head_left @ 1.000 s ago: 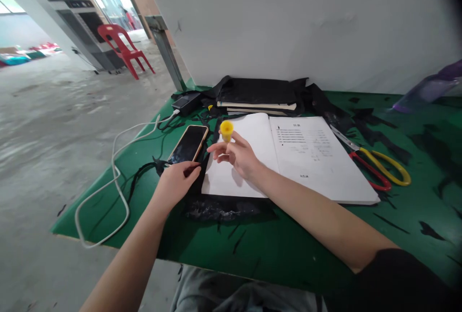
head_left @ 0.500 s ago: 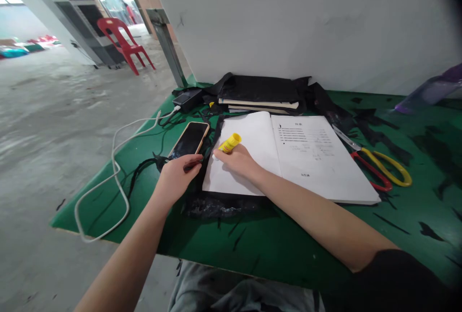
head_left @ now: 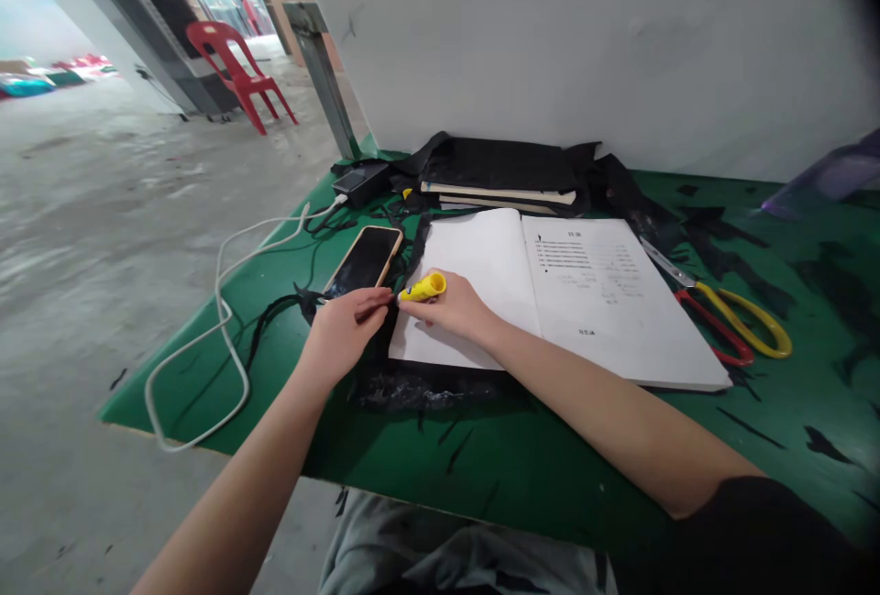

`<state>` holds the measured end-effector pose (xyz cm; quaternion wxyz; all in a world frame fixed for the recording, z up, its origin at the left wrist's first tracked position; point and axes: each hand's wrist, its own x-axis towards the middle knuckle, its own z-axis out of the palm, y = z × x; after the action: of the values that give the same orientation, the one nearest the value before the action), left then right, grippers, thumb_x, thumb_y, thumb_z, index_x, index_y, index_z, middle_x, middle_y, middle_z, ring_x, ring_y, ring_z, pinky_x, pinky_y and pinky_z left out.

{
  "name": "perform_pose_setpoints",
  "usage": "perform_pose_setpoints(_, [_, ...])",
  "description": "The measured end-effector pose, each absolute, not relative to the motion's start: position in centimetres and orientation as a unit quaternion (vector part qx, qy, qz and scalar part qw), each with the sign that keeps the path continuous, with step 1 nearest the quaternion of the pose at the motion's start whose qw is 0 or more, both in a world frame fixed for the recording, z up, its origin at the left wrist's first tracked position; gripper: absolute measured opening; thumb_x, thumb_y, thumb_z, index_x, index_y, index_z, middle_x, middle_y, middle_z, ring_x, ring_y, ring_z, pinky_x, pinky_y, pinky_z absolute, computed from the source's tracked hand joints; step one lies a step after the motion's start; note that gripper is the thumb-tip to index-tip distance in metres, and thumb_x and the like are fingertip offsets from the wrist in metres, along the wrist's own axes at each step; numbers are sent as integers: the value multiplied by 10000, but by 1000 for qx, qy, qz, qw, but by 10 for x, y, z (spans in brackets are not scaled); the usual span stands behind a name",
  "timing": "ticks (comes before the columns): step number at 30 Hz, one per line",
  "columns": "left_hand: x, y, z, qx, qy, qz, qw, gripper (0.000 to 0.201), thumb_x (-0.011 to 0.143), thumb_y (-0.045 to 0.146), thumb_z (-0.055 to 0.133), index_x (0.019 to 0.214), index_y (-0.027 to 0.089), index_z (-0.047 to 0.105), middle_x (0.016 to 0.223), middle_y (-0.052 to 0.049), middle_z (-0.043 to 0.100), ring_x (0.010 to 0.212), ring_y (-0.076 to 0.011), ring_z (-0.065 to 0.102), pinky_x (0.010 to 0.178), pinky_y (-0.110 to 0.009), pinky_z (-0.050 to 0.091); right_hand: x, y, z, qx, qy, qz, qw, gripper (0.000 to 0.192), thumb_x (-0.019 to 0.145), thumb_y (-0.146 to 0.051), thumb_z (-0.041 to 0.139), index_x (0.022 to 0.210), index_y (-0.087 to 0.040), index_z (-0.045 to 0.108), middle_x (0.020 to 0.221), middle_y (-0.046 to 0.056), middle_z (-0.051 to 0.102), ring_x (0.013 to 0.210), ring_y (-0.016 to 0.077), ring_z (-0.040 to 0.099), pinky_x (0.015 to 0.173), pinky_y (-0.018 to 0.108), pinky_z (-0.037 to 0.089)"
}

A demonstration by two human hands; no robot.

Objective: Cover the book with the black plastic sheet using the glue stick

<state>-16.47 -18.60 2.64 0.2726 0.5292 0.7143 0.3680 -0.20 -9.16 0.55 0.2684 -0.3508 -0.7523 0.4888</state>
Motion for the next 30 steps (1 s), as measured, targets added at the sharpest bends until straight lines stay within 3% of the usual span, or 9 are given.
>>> perform_pose_setpoints(4, [-160, -187, 29, 461, 693, 433, 347, 447, 761, 396, 620, 1114, 122, 631, 1130, -100, 664, 1038, -239, 630, 974, -383, 476, -3, -91, 4, -358, -759, 475, 265, 313, 697, -504, 641, 739, -219, 518, 714, 2, 632, 597, 143, 593, 574, 267, 438])
perform_pose_setpoints(10, [-154, -188, 33, 339, 647, 515, 448, 422, 775, 304, 628, 1142, 96, 600, 1132, -125, 659, 1036, -194, 632, 946, -306, 496, -6, -88, -1, -359, -757, 485, 251, 314, 701, -522, 631, 774, -227, 554, 749, 7, 646, 625, 154, 610, 575, 268, 446])
perform_pose_setpoints(16, [-155, -186, 31, 304, 645, 532, 457, 433, 744, 335, 660, 1109, 105, 626, 1058, -124, 685, 1018, -198, 639, 923, -298, 504, -5, -90, 2, -344, -778, 469, 236, 301, 708, -514, 628, 760, -222, 574, 734, 11, 646, 642, 160, 601, 582, 272, 437])
perform_pose_setpoints(30, [-151, -189, 34, 332, 662, 494, 456, 512, 748, 458, 656, 1130, 119, 622, 1129, -114, 657, 1077, -219, 605, 976, -340, 458, -4, -100, 14, -299, -834, 426, 181, 342, 705, -547, 610, 763, -216, 553, 760, 4, 628, 690, 161, 582, 591, 256, 403])
